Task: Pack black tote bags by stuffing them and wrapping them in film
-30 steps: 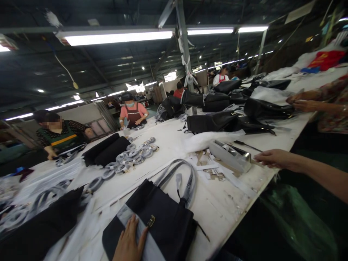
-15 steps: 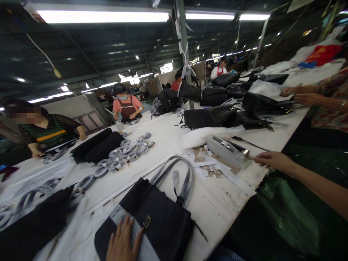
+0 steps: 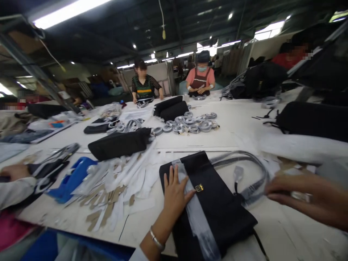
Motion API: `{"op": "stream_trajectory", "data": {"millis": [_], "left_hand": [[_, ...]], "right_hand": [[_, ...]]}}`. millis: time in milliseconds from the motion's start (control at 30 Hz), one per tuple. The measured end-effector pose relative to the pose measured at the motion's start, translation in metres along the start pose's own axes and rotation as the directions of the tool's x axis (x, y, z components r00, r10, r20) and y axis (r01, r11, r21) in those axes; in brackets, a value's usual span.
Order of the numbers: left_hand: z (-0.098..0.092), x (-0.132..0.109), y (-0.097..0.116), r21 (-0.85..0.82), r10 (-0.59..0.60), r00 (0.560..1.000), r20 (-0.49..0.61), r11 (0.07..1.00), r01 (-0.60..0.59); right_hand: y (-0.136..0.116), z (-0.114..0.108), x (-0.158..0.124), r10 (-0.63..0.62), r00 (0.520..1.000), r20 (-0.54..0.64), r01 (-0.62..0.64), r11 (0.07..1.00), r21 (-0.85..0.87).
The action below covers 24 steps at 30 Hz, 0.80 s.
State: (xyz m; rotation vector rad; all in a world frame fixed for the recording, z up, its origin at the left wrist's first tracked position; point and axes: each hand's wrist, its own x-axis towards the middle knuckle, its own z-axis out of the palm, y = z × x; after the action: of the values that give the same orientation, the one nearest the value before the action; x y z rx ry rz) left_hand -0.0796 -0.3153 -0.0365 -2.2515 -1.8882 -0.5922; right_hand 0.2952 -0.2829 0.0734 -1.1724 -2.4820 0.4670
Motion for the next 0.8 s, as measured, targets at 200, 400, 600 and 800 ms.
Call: {"op": "stream_trajectory", "data": {"millis": [200,400,600,800], "left_hand": [[0.004,-0.003,0.002,-0.068,-0.083,0.996,-0.029,0.994,0.081],[0.007,-0.006,0.002,-0.135,-0.16,0.987,-0.028,0.979,0.155],[0.013,-0.007,0.0,-0.202,-0.21,0.978,-0.014,0.958,0.203],[0.017,-0.009,-0.002,-0.264,-0.259,0.966,0.027,0.93,0.256]], "right_hand": [[-0.088,0.039,0.17,-0.413,0.804,0.428,0.442,0.896,0.035],[-0.105,0.096,0.252,-0.442,0.628,0.641,0.639,0.762,-0.101],[-0.121,0.13,0.286,-0.4,0.533,0.746,0.747,0.636,-0.193],[-0.131,0.152,0.296,-0.356,0.501,0.789,0.755,0.625,-0.198]]}}
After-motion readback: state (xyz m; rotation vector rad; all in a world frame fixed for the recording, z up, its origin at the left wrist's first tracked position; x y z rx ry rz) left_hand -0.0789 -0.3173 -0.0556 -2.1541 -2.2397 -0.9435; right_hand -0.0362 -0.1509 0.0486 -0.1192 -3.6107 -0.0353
